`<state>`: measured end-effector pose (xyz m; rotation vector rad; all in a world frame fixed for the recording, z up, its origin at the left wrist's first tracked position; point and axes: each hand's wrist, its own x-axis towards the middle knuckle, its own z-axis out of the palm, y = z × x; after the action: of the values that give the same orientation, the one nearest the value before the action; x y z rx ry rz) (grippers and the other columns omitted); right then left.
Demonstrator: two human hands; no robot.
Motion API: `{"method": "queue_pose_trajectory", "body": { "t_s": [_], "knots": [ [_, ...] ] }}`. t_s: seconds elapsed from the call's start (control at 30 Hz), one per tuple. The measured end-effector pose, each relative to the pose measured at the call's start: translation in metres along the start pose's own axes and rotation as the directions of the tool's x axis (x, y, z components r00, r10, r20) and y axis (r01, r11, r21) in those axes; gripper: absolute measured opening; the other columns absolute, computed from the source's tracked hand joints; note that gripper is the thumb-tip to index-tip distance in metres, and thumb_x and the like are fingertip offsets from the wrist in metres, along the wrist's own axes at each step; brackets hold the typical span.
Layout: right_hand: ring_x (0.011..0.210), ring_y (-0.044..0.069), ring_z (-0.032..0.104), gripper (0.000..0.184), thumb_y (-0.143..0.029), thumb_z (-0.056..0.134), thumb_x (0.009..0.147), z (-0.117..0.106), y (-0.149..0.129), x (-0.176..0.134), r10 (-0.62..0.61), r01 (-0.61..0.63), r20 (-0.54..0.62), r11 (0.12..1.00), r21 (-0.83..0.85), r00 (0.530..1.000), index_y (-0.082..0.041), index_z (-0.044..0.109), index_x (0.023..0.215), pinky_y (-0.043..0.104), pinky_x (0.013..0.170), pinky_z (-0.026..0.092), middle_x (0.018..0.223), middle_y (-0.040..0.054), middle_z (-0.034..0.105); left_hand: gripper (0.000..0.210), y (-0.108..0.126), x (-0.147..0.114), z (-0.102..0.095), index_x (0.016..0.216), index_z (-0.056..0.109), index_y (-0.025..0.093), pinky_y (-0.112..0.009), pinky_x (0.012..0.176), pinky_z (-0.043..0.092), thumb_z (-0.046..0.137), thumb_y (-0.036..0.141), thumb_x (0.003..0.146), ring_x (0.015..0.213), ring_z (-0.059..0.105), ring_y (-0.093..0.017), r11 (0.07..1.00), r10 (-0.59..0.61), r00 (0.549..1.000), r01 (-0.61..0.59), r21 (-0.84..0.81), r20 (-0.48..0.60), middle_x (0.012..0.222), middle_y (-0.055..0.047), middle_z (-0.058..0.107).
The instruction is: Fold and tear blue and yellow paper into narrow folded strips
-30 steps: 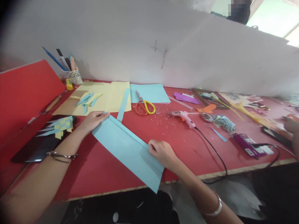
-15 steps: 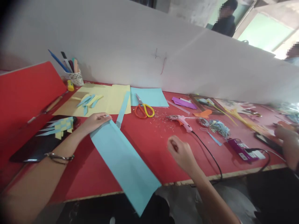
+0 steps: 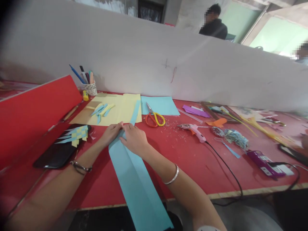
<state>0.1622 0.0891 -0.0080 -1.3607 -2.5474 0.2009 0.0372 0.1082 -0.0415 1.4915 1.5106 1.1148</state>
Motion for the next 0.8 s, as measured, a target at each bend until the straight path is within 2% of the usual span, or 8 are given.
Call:
{"method": "queue_pose_trajectory", "body": {
  "t_s": [0.1, 0.2, 0.33, 0.47, 0.57, 0.67, 0.8],
  "knots": [
    [0.073, 0.015, 0.054, 0.015, -0.028, 0.049, 0.078, 0.004, 0.01, -0.001, 0.095, -0.092, -0.045, 0.993, 0.075, 0.994, -0.018, 0.047, 0.089, 0.023, 0.051, 0.028, 0.087, 0.0025, 0.057, 0.046, -0.002, 0.0, 0.002, 0.045, 0.04, 0.019, -0.024, 0.048, 0.032, 0.031, 0.058, 0.068, 0.046, 0.037, -0.011, 1.0, -0.013, 1.0, 0.013, -0.013, 0.027, 0.043, 0.004, 0.036],
    [0.065, 0.013, 0.051, 0.01, -0.029, 0.049, 0.077, 0.009, 0.02, -0.001, 0.136, -0.13, -0.042, 0.985, 0.115, 0.99, -0.019, 0.047, 0.078, 0.022, 0.05, 0.026, 0.078, -0.0004, 0.056, 0.045, -0.002, -0.001, 0.005, 0.047, 0.042, 0.019, -0.024, 0.047, 0.032, 0.032, 0.057, 0.068, 0.046, 0.038, -0.012, 1.0, -0.019, 0.998, 0.019, -0.001, 0.055, 0.043, 0.004, 0.039],
    [0.066, 0.015, 0.051, 0.007, -0.025, 0.048, 0.075, 0.013, 0.027, -0.002, 0.115, -0.102, -0.102, 0.988, 0.118, 0.988, -0.019, 0.046, 0.079, 0.023, 0.049, 0.022, 0.078, 0.0013, 0.056, 0.042, -0.001, -0.003, 0.01, 0.05, 0.045, 0.019, -0.025, 0.051, 0.032, 0.032, 0.053, 0.07, 0.054, 0.043, -0.014, 0.999, -0.01, 0.998, 0.008, 0.039, 0.055, 0.048, 0.002, 0.043],
    [0.063, 0.015, 0.05, 0.01, -0.018, 0.044, 0.073, 0.02, 0.031, -0.003, 0.086, -0.048, -0.106, 0.945, 0.324, 0.991, -0.02, 0.043, 0.082, 0.023, 0.05, 0.025, 0.075, 0.0, 0.054, 0.038, 0.001, -0.004, 0.011, 0.057, 0.05, 0.019, -0.025, 0.057, 0.034, 0.033, 0.049, 0.072, 0.062, 0.047, -0.016, 0.999, 0.002, 0.995, -0.008, 0.05, 0.102, 0.056, 0.001, 0.05],
    [0.06, 0.012, 0.049, 0.009, -0.017, 0.038, 0.074, 0.03, 0.034, -0.001, 0.113, -0.024, -0.139, 0.852, 0.523, 0.984, -0.021, 0.038, 0.082, 0.021, 0.052, 0.031, 0.07, -0.0027, 0.05, 0.032, 0.002, -0.005, 0.007, 0.057, 0.049, 0.019, -0.024, 0.057, 0.035, 0.037, 0.046, 0.07, 0.062, 0.047, -0.015, 0.999, 0.018, 0.985, -0.022, 0.026, 0.169, 0.057, 0.002, 0.05],
    [0.053, 0.01, 0.045, 0.003, -0.022, 0.035, 0.076, 0.038, 0.037, 0.003, 0.165, -0.002, -0.161, 0.705, 0.71, 0.973, -0.021, 0.034, 0.078, 0.02, 0.05, 0.033, 0.063, -0.0044, 0.044, 0.029, 0.003, -0.006, 0.003, 0.052, 0.046, 0.019, -0.022, 0.049, 0.031, 0.046, 0.044, 0.066, 0.05, 0.04, -0.011, 1.0, 0.018, 0.964, -0.021, 0.007, 0.265, 0.05, 0.005, 0.042],
    [0.054, 0.009, 0.043, 0.007, -0.027, 0.035, 0.077, 0.039, 0.037, 0.003, 0.174, 0.005, -0.16, 0.663, 0.749, 0.972, -0.02, 0.036, 0.075, 0.02, 0.05, 0.033, 0.064, -0.0039, 0.043, 0.031, 0.002, -0.006, -0.001, 0.054, 0.048, 0.019, -0.021, 0.045, 0.03, 0.047, 0.046, 0.067, 0.047, 0.039, -0.01, 1.0, 0.021, 0.945, -0.014, -0.024, 0.325, 0.049, 0.005, 0.043]
  ]
}}
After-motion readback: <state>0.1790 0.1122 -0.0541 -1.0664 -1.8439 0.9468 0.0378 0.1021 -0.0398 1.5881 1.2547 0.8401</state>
